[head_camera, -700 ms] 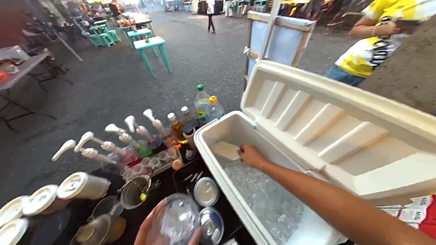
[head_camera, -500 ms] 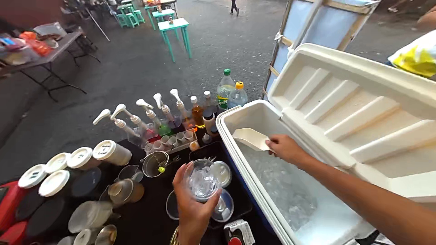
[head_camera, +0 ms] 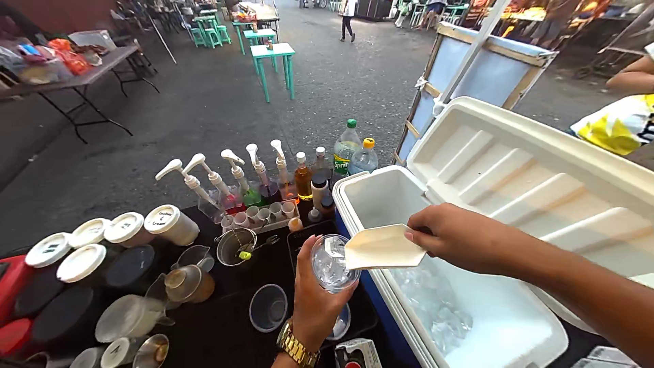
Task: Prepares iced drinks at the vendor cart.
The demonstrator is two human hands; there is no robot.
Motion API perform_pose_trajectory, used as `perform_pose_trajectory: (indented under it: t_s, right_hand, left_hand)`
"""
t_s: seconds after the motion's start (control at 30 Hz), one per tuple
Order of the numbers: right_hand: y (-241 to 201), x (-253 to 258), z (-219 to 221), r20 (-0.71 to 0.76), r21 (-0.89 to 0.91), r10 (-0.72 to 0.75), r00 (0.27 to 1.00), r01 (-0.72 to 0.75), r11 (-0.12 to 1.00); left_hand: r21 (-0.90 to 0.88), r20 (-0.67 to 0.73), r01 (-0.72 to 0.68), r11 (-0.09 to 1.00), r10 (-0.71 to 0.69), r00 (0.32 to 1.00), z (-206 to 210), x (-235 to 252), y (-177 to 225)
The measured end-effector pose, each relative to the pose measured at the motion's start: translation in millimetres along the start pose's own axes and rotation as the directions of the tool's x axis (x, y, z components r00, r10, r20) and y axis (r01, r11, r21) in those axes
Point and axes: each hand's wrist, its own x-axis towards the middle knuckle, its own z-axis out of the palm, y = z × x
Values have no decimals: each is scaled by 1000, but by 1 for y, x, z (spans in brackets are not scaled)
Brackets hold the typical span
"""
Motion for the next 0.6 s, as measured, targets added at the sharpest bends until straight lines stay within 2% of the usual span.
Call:
perform_pose_trajectory:
  t_s: [0.1, 0.2, 0.27, 0.33, 0.43, 0.53, 0.6]
  right_hand:
    - [-4, -7, -8, -132, -104, -48, 990, 35, 994]
    - [12, -12, -18, -209, -124, -79, 975, 54, 991]
    - [30, -12, -20, -270, -164, -46, 962, 1, 986]
    - [46, -10, -13, -306, -257, 32, 951, -115, 959]
    - [62, -3, 17, -280, -434, 104, 954, -222, 873]
    - [89, 10, 65, -420, -483, -68, 905, -159, 861]
    - [99, 18, 83, -475, -473, -61, 878, -196, 859]
  left_hand:
    - [-72, -60, 46, 996, -50, 997, -6, 0, -2]
    - [-91, -139, -43, 995, 30, 990, -8, -4, -10]
    - [-33, -174, -94, 995, 87, 981, -13, -5, -15]
    - [24, -206, -81, 996, 84, 975, -22, -5, -17]
    - [166, -205, -25, 986, 59, 977, -49, -9, -16]
    - [272, -254, 75, 959, -4, 967, -98, -26, -11]
    - [363, -317, 140, 921, -19, 948, -134, -38, -14]
